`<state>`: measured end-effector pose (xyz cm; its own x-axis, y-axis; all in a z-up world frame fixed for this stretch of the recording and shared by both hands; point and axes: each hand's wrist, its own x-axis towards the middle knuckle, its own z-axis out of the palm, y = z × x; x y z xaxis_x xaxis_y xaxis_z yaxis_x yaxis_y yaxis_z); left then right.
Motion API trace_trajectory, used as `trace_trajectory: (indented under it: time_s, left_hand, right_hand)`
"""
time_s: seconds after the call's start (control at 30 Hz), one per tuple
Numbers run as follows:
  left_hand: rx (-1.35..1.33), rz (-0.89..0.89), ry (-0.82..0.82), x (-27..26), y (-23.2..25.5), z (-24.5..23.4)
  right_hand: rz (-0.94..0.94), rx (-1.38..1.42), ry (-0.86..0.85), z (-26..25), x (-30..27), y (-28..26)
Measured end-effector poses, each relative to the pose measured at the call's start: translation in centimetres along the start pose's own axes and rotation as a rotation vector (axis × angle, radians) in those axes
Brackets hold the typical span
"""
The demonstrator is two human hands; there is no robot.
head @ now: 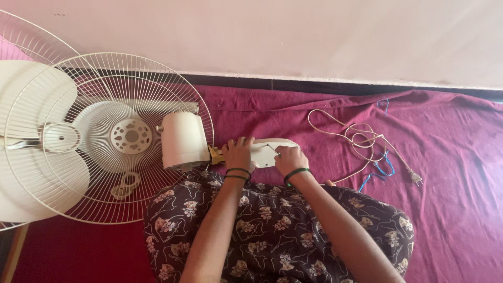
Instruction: The person uses a screwdriver to remove screws from the back cover of an electric fan motor housing, then detaches the motor housing from the fan cage. The person continues to unscrew and separate components of the fan motor assembly.
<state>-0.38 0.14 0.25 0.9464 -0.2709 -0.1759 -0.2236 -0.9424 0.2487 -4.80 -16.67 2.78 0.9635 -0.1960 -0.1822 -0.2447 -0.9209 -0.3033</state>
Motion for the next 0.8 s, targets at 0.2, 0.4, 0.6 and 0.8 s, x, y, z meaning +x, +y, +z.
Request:
trace_trajectory:
  time_s: [0.2, 0.4, 0.6, 0.8]
  left_hand:
    - [0.007, -0.002, -0.04, 0.4, -0.2, 0.8]
    - [-0.039, 0.011, -0.005, 0.9, -0.4, 1.4]
    - [-0.015, 0.032, 0.104, 0.3, -0.4, 1.2]
    - [-0.015, 0.028, 0.101, -0.1, 0.1, 0.1]
  right_hand:
    - [0.276, 0.877, -0.297, 0.8, 1.5, 3.1]
    - [0.304, 1.087, -0.28, 1.3, -0.4, 6.0]
    - [0.376, 1.181, 0.012, 1.0, 0.7, 14.2]
    - [0.575, 1.335, 0.151, 3.3, 2.8, 18.8]
